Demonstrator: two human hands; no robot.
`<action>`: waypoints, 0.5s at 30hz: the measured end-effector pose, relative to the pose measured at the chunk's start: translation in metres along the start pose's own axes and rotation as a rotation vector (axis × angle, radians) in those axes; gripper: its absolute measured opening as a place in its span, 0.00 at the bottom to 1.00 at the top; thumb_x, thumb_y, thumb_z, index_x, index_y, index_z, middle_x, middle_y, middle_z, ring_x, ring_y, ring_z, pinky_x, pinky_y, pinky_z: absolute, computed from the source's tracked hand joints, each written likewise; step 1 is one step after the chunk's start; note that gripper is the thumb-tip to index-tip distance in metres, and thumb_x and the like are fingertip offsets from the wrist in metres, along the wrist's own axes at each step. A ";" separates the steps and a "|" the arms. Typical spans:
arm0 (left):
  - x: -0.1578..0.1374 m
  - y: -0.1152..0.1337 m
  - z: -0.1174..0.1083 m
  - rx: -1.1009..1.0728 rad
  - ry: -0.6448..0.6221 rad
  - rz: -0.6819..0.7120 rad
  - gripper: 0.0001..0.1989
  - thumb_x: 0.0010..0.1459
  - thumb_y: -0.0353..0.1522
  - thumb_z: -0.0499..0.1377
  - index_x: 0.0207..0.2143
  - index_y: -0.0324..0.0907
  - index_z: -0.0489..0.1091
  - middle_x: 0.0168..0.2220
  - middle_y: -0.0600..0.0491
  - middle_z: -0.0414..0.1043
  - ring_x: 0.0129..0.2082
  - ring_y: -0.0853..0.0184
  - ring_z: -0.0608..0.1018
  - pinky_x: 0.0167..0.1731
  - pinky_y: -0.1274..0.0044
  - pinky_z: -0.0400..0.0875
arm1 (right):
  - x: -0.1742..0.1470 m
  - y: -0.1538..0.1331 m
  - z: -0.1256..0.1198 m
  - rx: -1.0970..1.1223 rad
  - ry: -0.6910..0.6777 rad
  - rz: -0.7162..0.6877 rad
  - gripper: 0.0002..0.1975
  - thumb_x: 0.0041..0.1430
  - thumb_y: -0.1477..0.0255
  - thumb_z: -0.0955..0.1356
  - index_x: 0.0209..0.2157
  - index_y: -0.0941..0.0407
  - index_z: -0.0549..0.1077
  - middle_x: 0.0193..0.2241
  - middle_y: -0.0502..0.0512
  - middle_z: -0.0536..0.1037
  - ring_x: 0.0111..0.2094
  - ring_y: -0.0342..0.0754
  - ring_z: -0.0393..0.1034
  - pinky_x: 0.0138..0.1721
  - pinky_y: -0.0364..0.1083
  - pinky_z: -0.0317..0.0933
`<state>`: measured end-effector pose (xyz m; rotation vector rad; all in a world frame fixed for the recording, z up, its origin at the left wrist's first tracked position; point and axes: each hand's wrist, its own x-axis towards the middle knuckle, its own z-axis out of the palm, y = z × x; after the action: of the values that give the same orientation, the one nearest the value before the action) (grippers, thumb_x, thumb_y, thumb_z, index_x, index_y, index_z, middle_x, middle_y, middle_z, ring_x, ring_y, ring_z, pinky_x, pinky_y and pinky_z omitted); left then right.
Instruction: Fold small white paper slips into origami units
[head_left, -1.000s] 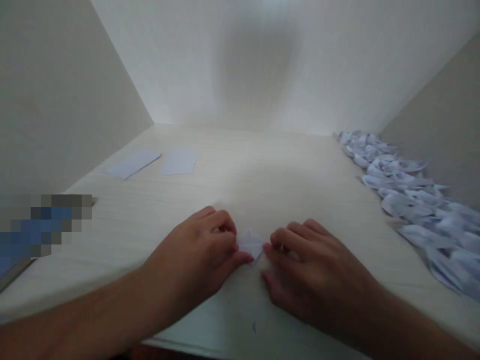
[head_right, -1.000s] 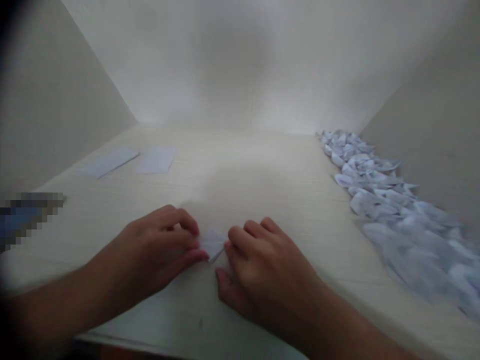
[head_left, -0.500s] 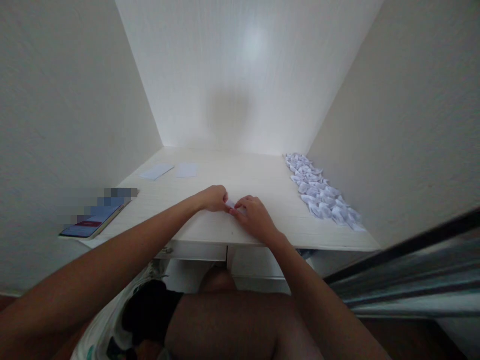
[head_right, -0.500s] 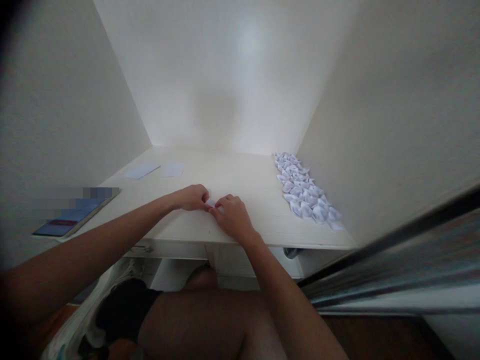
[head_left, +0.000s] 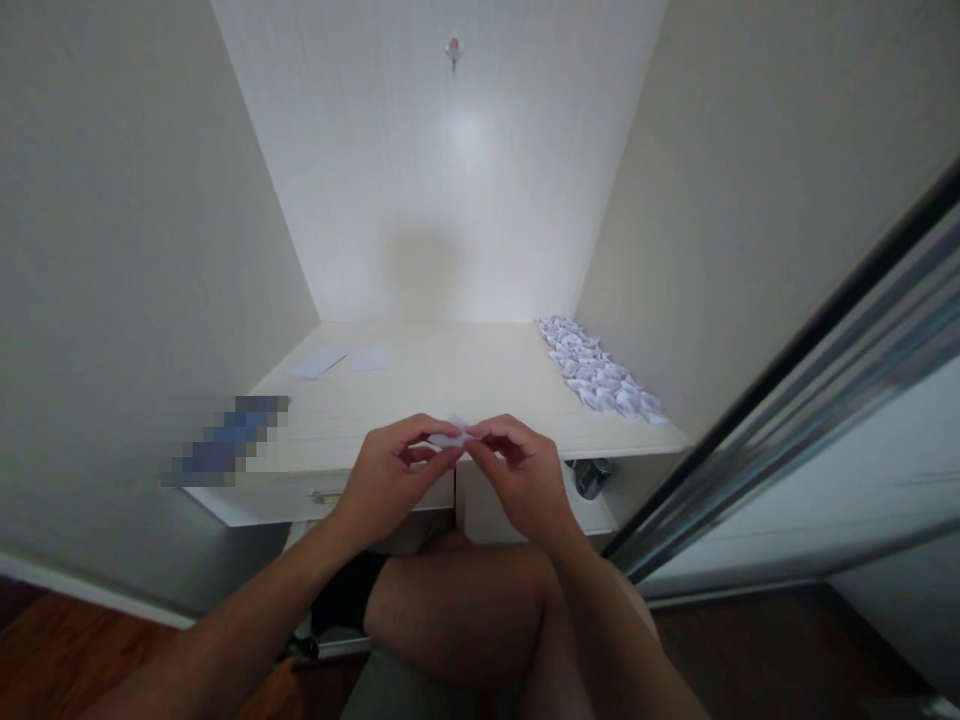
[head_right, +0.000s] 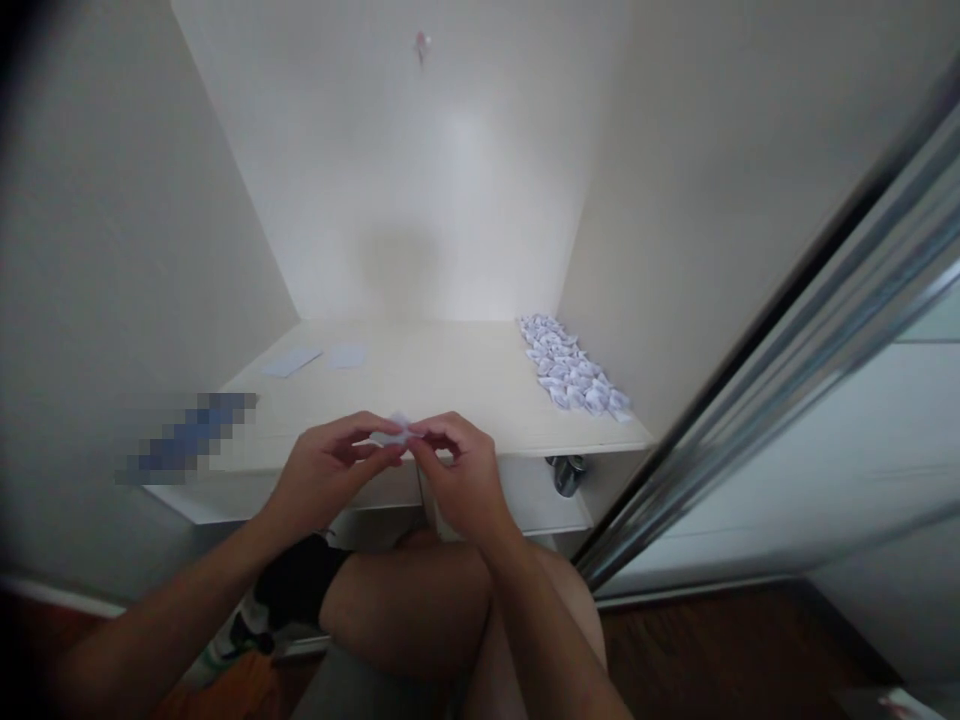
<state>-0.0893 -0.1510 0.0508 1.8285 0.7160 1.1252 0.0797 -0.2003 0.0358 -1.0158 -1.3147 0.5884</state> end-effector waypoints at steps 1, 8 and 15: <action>-0.007 0.008 0.001 -0.008 0.009 0.011 0.09 0.57 0.36 0.68 0.39 0.41 0.78 0.39 0.49 0.82 0.37 0.63 0.84 0.38 0.73 0.83 | -0.007 -0.009 0.000 0.004 0.002 -0.024 0.03 0.59 0.72 0.73 0.36 0.53 0.80 0.35 0.55 0.82 0.35 0.48 0.76 0.39 0.47 0.72; -0.037 0.048 -0.001 -0.046 0.105 -0.011 0.10 0.51 0.32 0.72 0.38 0.43 0.81 0.36 0.51 0.85 0.30 0.63 0.86 0.35 0.73 0.85 | -0.036 -0.050 -0.004 -0.029 0.006 -0.161 0.06 0.60 0.76 0.74 0.38 0.52 0.81 0.34 0.53 0.81 0.36 0.47 0.76 0.40 0.47 0.71; -0.051 0.064 -0.004 -0.034 0.156 -0.008 0.09 0.48 0.29 0.73 0.34 0.44 0.83 0.26 0.55 0.83 0.23 0.67 0.83 0.26 0.80 0.82 | -0.046 -0.059 -0.004 0.001 0.003 -0.197 0.08 0.59 0.78 0.74 0.39 0.51 0.82 0.34 0.52 0.81 0.36 0.46 0.76 0.40 0.47 0.70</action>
<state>-0.1124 -0.2206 0.0869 1.7216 0.7885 1.2777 0.0633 -0.2677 0.0644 -0.8738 -1.3925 0.4380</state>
